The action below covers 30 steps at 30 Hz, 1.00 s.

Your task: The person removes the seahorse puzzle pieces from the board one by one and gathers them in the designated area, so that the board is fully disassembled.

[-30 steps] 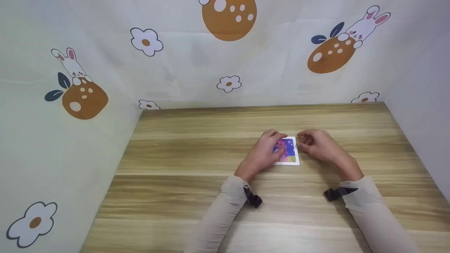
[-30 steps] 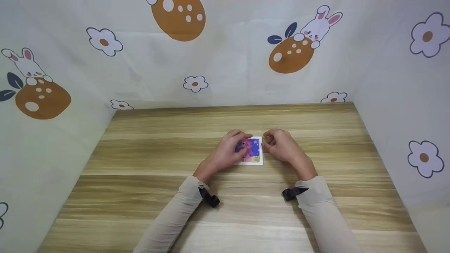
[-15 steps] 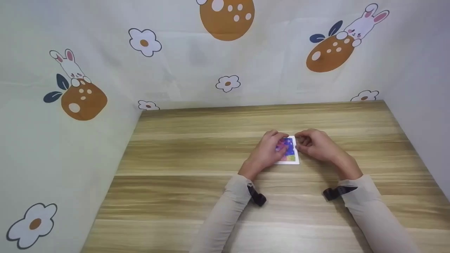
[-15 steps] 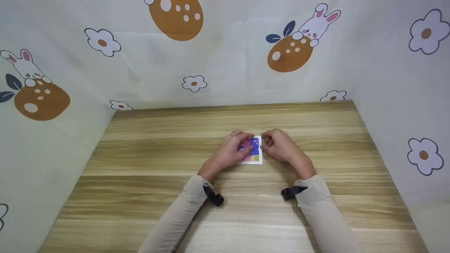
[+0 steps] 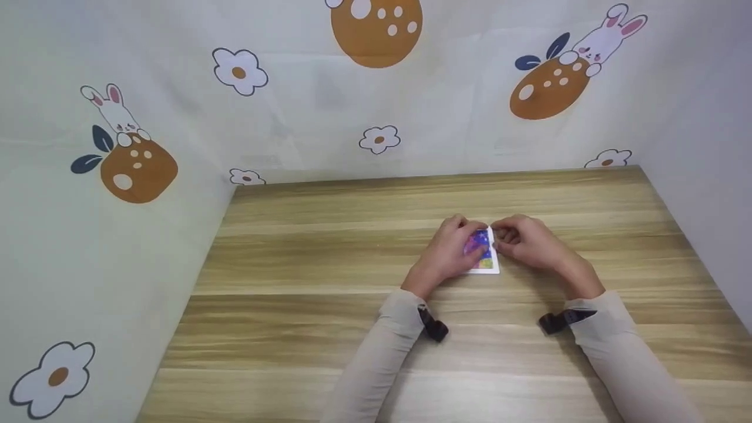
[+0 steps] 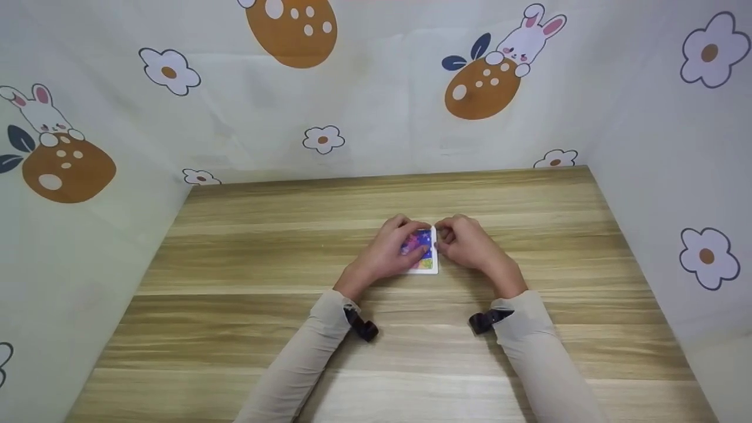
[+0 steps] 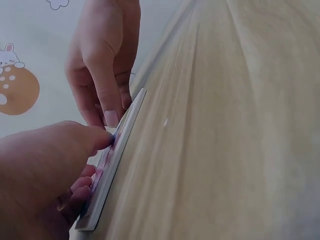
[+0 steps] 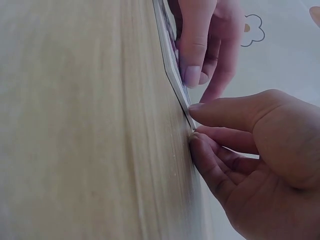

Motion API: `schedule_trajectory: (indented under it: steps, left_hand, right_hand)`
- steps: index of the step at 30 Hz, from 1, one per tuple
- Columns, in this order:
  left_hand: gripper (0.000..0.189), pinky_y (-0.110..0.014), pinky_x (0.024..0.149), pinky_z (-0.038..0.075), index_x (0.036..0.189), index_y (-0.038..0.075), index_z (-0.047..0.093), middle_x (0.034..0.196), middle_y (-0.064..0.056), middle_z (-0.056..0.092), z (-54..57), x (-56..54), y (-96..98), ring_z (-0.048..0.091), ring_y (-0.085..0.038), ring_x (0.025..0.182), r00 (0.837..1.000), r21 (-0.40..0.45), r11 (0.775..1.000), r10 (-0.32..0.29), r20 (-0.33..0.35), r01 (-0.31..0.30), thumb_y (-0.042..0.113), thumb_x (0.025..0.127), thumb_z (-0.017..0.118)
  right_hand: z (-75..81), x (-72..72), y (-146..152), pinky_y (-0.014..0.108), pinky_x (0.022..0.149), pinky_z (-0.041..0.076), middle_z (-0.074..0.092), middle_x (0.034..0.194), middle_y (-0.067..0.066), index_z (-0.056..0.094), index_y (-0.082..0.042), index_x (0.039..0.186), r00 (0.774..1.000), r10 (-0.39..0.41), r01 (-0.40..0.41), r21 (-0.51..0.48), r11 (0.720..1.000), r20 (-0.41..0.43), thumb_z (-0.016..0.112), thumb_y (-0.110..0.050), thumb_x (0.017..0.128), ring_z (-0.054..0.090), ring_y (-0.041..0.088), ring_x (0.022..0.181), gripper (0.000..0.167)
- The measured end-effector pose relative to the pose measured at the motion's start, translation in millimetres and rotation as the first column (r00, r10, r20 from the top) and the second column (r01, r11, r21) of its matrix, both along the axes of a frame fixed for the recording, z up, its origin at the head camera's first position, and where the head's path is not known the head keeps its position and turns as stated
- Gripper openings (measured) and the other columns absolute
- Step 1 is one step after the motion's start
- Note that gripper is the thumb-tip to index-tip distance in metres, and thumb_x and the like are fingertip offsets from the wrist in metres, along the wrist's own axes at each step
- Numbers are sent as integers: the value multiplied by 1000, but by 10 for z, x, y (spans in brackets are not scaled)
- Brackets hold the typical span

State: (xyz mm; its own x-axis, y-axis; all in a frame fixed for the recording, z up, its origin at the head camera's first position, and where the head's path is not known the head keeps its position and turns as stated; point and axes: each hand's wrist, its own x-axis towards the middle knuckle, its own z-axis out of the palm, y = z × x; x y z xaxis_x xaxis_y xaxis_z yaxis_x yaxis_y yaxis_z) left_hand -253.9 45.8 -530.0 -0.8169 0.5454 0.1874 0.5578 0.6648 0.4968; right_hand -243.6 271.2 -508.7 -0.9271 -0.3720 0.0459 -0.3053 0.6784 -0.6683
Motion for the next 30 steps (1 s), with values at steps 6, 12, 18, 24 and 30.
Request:
schedule_trajectory:
  steps: [6, 12, 18, 24, 30]
  left_hand:
    - [43, -32, 103, 51, 145, 26, 67, 127, -5, 56, 31, -16, 8, 58, -17, 113, 1000, -35, 999, 6, -13, -7, 39, 104, 70]
    - [36, -32, 99, 51, 138, 25, 73, 124, -5, 57, 57, -32, 14, 58, -18, 108, 999, -47, 999, -10, -45, 8, 38, 105, 69]
    - [34, -31, 97, 52, 137, 24, 72, 125, -3, 58, 63, -59, 30, 59, -16, 106, 999, -69, 998, -12, -47, 9, 38, 106, 68]
    - [34, -31, 97, 55, 135, 26, 69, 127, -2, 57, 109, -88, 46, 60, -14, 106, 1000, -101, 995, 2, -3, -2, 41, 104, 70]
    - [32, -34, 97, 57, 134, 26, 69, 127, -2, 57, 180, -99, 87, 60, -16, 107, 1000, -160, 987, 10, 13, -8, 40, 105, 69]
  right_hand:
    - [5, 5, 8, 31, 85, 61, 74, 107, 20, 69, 11, 132, 1000, 8, -8, -9, 1000, -5, 77, -4, 95, 72, 28, 97, 41]
    - [-11, -3, 19, 28, 84, 60, 73, 107, 21, 69, 12, 131, 1000, 4, -5, -14, 1000, -6, 76, -2, 95, 72, 28, 97, 40]
    - [-14, 6, 22, 26, 83, 58, 72, 105, 20, 69, 12, 130, 1000, -2, 2, -22, 1000, -8, 75, 0, 94, 70, 28, 96, 38]
    - [-1, 15, 5, 29, 84, 59, 72, 106, 20, 69, 12, 131, 1000, -3, 3, -18, 1000, -1, 76, -2, 95, 71, 29, 97, 40]
    - [3, 17, 2, 28, 84, 59, 72, 107, 21, 68, 13, 131, 1000, -3, 3, -21, 1000, 1, 76, -2, 95, 71, 29, 97, 40]
